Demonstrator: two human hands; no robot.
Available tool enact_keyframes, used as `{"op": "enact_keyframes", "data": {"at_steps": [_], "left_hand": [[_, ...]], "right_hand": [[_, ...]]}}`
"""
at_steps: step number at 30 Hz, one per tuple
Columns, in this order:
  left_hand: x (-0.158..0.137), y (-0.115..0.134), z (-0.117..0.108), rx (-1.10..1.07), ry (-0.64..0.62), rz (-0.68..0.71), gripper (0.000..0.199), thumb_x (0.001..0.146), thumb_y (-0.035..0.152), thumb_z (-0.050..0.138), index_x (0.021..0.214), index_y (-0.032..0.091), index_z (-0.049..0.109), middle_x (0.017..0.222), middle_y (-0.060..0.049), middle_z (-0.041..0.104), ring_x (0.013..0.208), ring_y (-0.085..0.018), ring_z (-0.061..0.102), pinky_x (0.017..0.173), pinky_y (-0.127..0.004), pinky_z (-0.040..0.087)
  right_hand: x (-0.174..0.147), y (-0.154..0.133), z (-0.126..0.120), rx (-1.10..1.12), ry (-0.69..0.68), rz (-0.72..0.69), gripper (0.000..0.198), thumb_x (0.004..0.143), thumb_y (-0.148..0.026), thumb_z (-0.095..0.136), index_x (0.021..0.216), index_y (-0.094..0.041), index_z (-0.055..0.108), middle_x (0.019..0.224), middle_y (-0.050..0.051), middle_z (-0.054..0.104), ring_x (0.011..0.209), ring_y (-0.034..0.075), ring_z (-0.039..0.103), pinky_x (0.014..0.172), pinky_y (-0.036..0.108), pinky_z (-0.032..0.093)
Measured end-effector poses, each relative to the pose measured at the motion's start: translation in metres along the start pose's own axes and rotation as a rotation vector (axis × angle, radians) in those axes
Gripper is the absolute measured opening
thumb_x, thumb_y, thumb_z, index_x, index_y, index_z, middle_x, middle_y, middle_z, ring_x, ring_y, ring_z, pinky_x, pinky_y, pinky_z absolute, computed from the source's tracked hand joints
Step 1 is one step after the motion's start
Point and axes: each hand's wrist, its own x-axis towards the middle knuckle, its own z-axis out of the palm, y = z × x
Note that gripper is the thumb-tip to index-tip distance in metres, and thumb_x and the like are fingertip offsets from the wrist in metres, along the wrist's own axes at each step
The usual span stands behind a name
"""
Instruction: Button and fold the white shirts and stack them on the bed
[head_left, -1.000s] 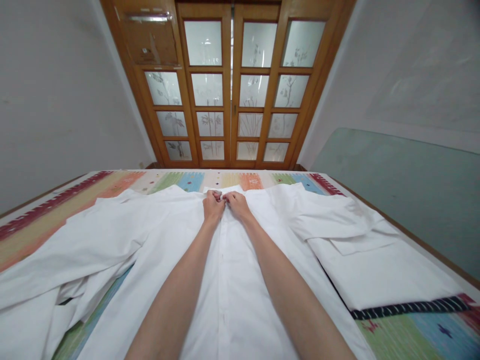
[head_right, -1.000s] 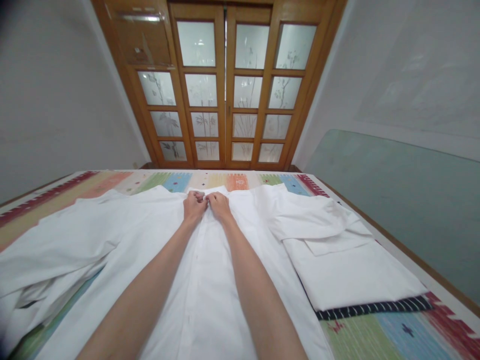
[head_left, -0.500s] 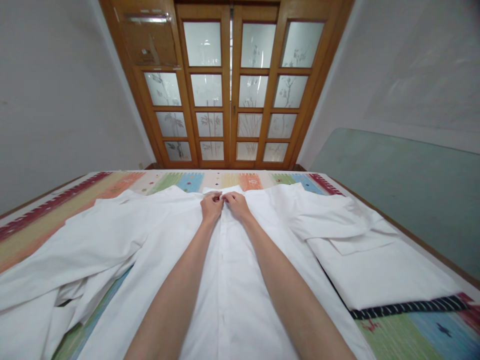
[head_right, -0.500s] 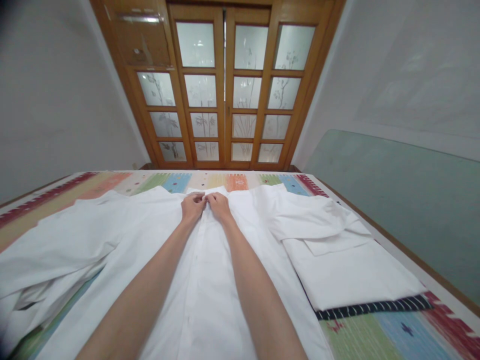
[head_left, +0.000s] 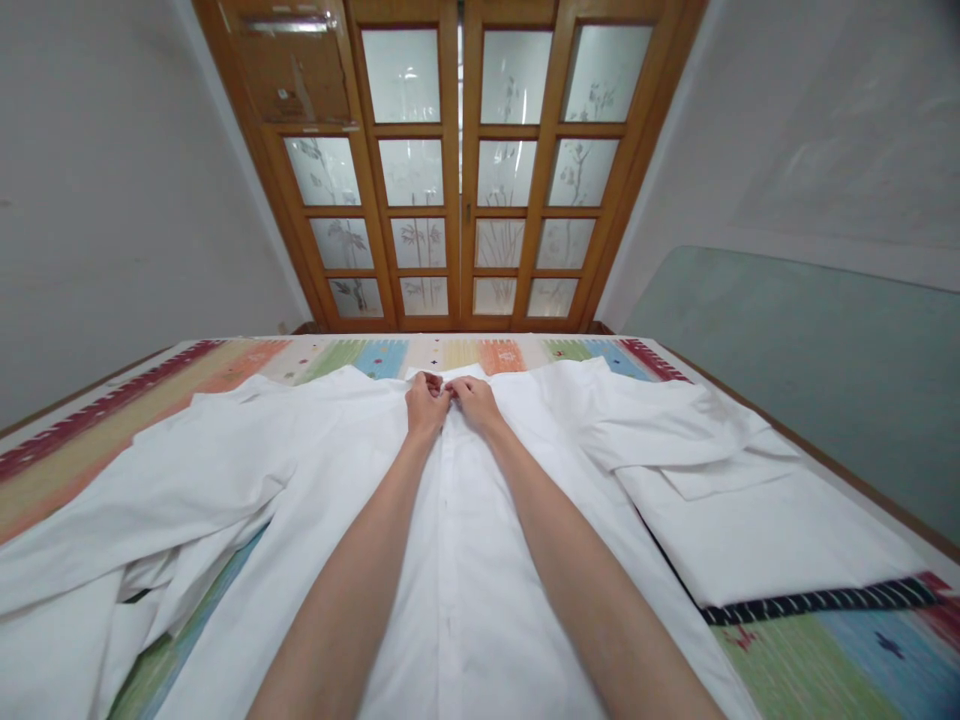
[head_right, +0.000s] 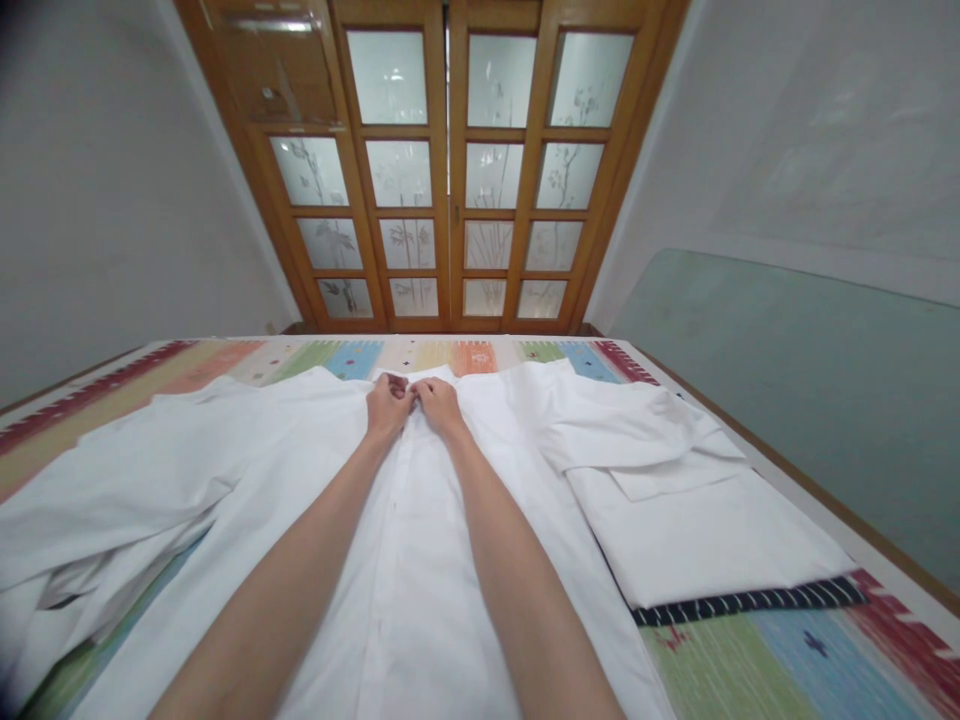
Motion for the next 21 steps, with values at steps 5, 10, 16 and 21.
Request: {"op": "enact_keyframes", "data": {"at_steps": [5, 10, 16, 21], "left_hand": [[-0.0020, 0.0016, -0.0011, 0.009, -0.032, 0.026, 0.020, 0.068, 0.015, 0.064, 0.081, 0.020, 0.050, 0.079, 0.001, 0.064, 0.066, -0.011, 0.058, 0.069, -0.025, 0.048], [-0.0034, 0.0023, -0.0020, 0.045, -0.054, 0.045, 0.022, 0.070, 0.015, 0.062, 0.080, 0.022, 0.045, 0.074, 0.004, 0.058, 0.067, -0.012, 0.058, 0.070, -0.025, 0.045], [-0.0047, 0.0018, -0.0035, 0.085, -0.068, 0.085, 0.018, 0.071, 0.015, 0.060, 0.078, 0.023, 0.044, 0.070, 0.005, 0.056, 0.065, -0.013, 0.057, 0.070, -0.026, 0.044], [-0.0030, -0.0021, -0.0043, 0.081, -0.061, 0.056, 0.016, 0.070, 0.013, 0.060, 0.080, 0.022, 0.051, 0.069, 0.004, 0.061, 0.066, -0.014, 0.061, 0.070, -0.026, 0.047]], "right_hand": [[-0.0008, -0.0015, -0.0005, -0.002, -0.009, 0.008, 0.030, 0.085, -0.021, 0.046, 0.080, -0.021, 0.076, 0.085, 0.001, 0.074, 0.085, 0.015, 0.064, 0.081, 0.025, 0.045], [-0.0011, -0.0031, 0.0001, -0.004, 0.001, 0.026, 0.028, 0.084, -0.020, 0.047, 0.078, -0.020, 0.075, 0.084, 0.002, 0.074, 0.084, 0.015, 0.065, 0.080, 0.025, 0.045], [-0.0009, -0.0042, -0.0004, -0.036, 0.000, 0.027, 0.028, 0.083, -0.019, 0.048, 0.074, -0.020, 0.074, 0.083, 0.002, 0.074, 0.084, 0.015, 0.064, 0.081, 0.025, 0.046], [-0.0031, -0.0053, 0.0006, -0.064, 0.031, 0.026, 0.021, 0.078, -0.018, 0.053, 0.074, -0.020, 0.074, 0.079, 0.001, 0.074, 0.079, 0.016, 0.065, 0.077, 0.025, 0.047]]}}
